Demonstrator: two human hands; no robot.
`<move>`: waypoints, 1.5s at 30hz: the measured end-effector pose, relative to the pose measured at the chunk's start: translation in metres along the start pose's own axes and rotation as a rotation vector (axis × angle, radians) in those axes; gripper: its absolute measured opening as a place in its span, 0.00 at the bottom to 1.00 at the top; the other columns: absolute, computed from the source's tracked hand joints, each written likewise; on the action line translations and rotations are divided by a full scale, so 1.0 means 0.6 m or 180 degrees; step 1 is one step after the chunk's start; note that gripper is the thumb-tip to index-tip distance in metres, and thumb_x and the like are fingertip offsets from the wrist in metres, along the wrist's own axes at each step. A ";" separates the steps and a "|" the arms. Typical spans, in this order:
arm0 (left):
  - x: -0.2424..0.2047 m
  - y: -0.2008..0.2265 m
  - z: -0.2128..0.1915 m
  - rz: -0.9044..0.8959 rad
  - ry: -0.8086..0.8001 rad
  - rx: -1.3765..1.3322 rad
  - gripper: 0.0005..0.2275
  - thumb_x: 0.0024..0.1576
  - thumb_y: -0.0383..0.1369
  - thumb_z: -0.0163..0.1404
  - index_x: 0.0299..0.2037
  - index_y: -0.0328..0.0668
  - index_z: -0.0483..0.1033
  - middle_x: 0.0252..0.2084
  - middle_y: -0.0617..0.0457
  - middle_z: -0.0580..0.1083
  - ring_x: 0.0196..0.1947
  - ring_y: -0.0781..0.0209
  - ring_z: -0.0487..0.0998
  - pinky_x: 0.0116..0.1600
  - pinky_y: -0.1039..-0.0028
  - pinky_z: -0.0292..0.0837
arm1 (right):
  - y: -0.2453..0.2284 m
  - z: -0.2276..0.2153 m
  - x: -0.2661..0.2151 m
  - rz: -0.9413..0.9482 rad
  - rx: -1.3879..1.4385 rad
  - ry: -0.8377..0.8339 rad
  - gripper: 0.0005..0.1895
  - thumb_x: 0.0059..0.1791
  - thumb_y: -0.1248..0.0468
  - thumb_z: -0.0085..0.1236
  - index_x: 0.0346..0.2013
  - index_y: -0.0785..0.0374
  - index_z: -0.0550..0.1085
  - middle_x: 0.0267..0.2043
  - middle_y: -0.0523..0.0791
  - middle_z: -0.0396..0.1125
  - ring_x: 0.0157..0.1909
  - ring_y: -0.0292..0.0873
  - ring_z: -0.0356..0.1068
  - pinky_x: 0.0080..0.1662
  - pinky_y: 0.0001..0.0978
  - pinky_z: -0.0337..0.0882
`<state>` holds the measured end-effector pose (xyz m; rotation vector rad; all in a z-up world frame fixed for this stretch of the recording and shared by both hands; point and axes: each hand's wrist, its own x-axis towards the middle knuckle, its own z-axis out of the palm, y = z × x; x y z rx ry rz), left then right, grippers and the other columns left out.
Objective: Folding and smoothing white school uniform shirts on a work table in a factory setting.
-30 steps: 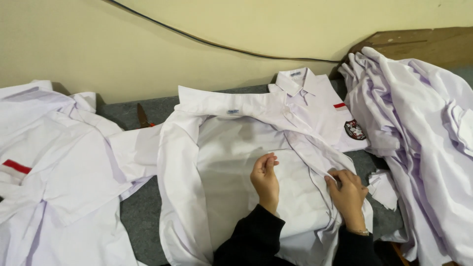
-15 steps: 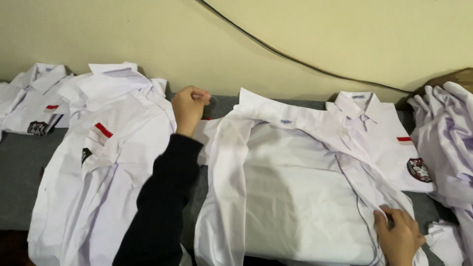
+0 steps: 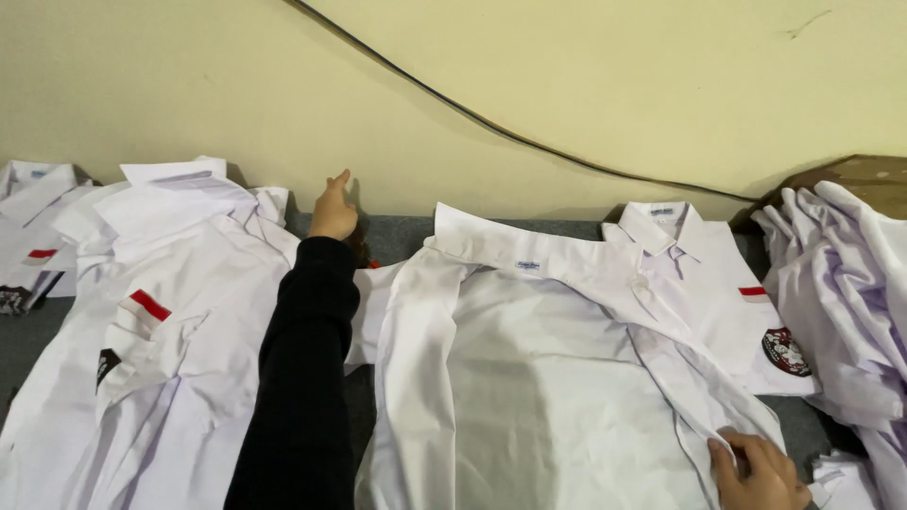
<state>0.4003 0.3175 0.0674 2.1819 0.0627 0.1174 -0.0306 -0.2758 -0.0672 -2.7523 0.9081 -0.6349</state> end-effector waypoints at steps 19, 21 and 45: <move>-0.323 0.127 -0.002 0.0496 0.0327 -0.0131 0.10 0.61 0.43 0.53 0.31 0.50 0.77 0.22 0.62 0.78 0.26 0.68 0.76 0.40 0.73 0.67 | -0.044 -0.059 -0.011 -0.0046 0.0419 -0.0284 0.18 0.50 0.41 0.54 0.45 0.44 0.80 0.51 0.35 0.74 0.61 0.45 0.66 0.62 0.54 0.53; -0.409 0.155 -0.008 0.0418 -0.0094 -0.0221 0.11 0.62 0.42 0.48 0.37 0.48 0.79 0.30 0.61 0.82 0.34 0.68 0.80 0.45 0.75 0.69 | -0.033 -0.067 -0.013 -0.0348 0.1066 -0.0100 0.13 0.51 0.53 0.56 0.47 0.51 0.79 0.51 0.41 0.73 0.57 0.45 0.68 0.61 0.44 0.60; -0.756 0.054 0.345 0.2653 -0.1213 0.1483 0.31 0.58 0.50 0.53 0.71 0.52 0.62 0.77 0.47 0.51 0.75 0.44 0.46 0.66 0.31 0.38 | -0.149 -0.114 0.026 -0.0964 0.1096 0.0292 0.31 0.47 0.49 0.61 0.63 0.53 0.69 0.64 0.48 0.62 0.64 0.54 0.62 0.62 0.53 0.58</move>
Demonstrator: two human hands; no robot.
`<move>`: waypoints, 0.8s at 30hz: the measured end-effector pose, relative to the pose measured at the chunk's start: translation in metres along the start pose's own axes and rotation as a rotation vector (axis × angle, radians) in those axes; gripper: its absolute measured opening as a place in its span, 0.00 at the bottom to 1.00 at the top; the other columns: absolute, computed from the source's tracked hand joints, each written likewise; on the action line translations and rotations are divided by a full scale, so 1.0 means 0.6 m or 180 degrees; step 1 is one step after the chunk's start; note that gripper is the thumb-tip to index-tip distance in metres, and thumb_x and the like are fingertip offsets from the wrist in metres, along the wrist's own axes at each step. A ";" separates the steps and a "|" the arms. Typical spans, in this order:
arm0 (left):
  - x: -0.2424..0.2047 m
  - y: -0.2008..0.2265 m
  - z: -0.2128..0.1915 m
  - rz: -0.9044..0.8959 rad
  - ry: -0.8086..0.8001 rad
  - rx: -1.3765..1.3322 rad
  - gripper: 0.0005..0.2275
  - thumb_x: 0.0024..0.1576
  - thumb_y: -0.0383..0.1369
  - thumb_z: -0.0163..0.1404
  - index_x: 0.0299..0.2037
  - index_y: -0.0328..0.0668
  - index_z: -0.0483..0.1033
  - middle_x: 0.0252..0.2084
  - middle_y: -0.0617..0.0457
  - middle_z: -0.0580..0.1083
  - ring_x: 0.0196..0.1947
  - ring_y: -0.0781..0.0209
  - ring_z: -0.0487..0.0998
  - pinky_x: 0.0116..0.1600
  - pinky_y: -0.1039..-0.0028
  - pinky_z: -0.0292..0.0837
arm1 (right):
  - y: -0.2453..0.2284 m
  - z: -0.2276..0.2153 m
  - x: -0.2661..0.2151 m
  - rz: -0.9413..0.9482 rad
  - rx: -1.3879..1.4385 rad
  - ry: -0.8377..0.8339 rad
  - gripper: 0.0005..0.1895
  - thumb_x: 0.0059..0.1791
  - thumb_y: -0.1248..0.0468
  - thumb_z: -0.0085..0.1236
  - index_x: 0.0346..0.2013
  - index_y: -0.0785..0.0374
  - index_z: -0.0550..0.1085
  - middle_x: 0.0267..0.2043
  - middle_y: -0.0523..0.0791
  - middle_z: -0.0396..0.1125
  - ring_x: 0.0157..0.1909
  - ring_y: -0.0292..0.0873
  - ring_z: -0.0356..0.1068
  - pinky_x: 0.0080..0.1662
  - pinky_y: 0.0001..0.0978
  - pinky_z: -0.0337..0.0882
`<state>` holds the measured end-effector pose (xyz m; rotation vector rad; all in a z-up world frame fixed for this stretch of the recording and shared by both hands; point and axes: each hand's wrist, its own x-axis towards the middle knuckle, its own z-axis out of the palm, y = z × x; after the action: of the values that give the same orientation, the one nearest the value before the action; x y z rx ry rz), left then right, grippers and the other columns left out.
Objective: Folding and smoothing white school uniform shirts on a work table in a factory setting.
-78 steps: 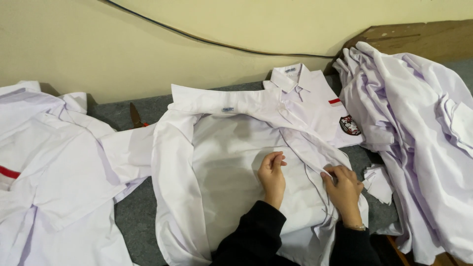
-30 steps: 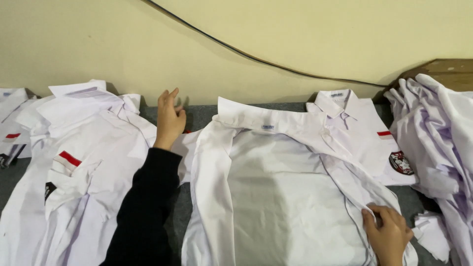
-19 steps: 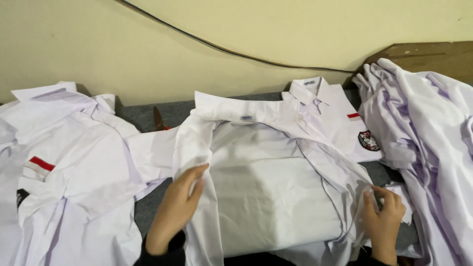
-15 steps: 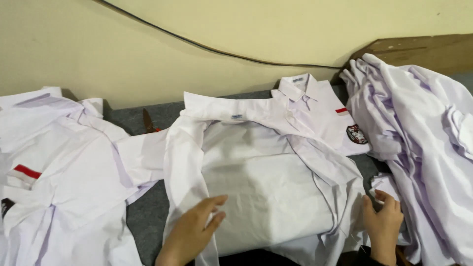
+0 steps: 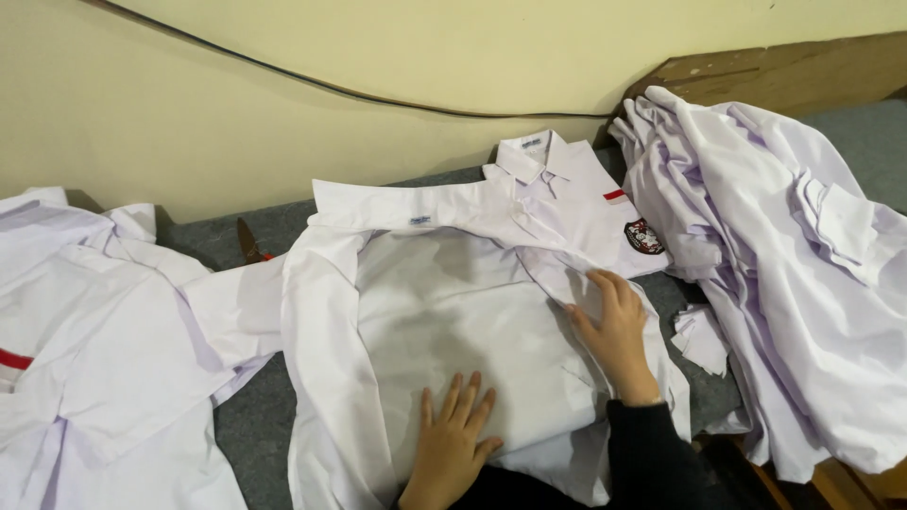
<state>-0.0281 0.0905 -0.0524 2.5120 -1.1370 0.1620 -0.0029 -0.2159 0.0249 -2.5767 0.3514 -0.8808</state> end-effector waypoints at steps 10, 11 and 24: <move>-0.014 0.001 0.007 0.0508 0.1058 -0.0057 0.15 0.66 0.37 0.47 0.60 0.49 0.76 0.65 0.59 0.73 0.68 0.52 0.67 0.66 0.49 0.57 | 0.083 0.106 0.199 0.0692 -0.0678 -0.0131 0.16 0.54 0.49 0.58 0.48 0.57 0.77 0.47 0.46 0.73 0.50 0.58 0.65 0.46 0.54 0.62; -0.011 0.003 0.002 0.0511 0.1055 -0.0063 0.15 0.66 0.37 0.47 0.60 0.49 0.76 0.65 0.59 0.73 0.68 0.52 0.67 0.66 0.49 0.57 | 0.100 0.107 0.212 0.0696 -0.0683 -0.0132 0.16 0.54 0.49 0.58 0.48 0.57 0.77 0.47 0.46 0.73 0.50 0.58 0.65 0.46 0.54 0.62; -0.014 -0.024 -0.088 -0.0365 0.1663 -0.2032 0.14 0.61 0.35 0.51 0.55 0.43 0.78 0.55 0.50 0.79 0.47 0.56 0.80 0.49 0.71 0.72 | 0.008 0.043 0.207 0.1148 -0.0302 -0.0475 0.25 0.50 0.54 0.51 0.61 0.56 0.69 0.61 0.53 0.62 0.61 0.63 0.58 0.59 0.65 0.52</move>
<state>-0.0208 0.1252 -0.0102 1.8098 -0.6850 0.3389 0.1088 -0.2571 0.0698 -2.5282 0.7985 -0.5514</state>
